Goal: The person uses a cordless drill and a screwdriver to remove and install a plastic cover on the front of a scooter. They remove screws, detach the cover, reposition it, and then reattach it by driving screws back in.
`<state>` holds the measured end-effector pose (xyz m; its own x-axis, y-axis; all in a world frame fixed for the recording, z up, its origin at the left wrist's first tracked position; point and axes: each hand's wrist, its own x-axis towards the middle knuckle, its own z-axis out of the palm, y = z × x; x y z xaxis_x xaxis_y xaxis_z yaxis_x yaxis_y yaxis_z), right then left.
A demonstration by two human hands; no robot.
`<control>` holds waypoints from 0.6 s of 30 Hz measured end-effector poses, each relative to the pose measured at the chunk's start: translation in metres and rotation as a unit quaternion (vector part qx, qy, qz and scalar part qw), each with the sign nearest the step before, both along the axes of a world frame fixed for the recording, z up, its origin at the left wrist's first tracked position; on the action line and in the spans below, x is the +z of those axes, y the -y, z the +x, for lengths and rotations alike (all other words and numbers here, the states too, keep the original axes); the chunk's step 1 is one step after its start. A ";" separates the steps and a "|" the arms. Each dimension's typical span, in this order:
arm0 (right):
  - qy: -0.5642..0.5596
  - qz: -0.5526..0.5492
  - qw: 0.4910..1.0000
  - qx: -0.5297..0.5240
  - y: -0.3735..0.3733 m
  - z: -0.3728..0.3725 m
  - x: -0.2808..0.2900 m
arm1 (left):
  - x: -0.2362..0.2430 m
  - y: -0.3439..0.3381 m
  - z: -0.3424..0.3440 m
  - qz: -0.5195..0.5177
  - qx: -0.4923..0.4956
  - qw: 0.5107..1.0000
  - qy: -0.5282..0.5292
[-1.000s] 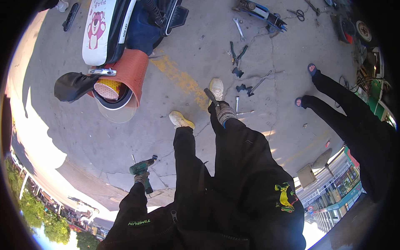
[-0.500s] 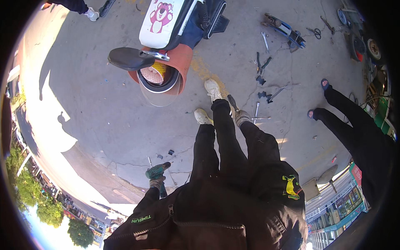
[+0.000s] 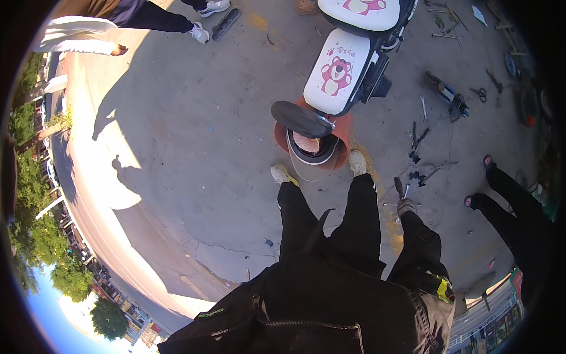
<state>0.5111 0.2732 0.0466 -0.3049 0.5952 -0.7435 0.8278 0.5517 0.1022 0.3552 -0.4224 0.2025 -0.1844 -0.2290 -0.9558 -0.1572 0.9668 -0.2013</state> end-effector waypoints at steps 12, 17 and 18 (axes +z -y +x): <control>0.372 -0.121 0.917 0.083 0.172 0.032 0.024 | -0.061 0.093 -0.365 0.071 -0.106 0.986 -0.103; 0.264 -0.081 0.939 -0.204 0.309 -0.088 0.053 | -0.093 0.007 -0.576 0.036 -0.050 0.991 -0.118; 0.245 -0.098 0.937 -0.229 0.321 -0.131 0.043 | -0.065 -0.043 -0.609 0.120 0.026 0.981 -0.153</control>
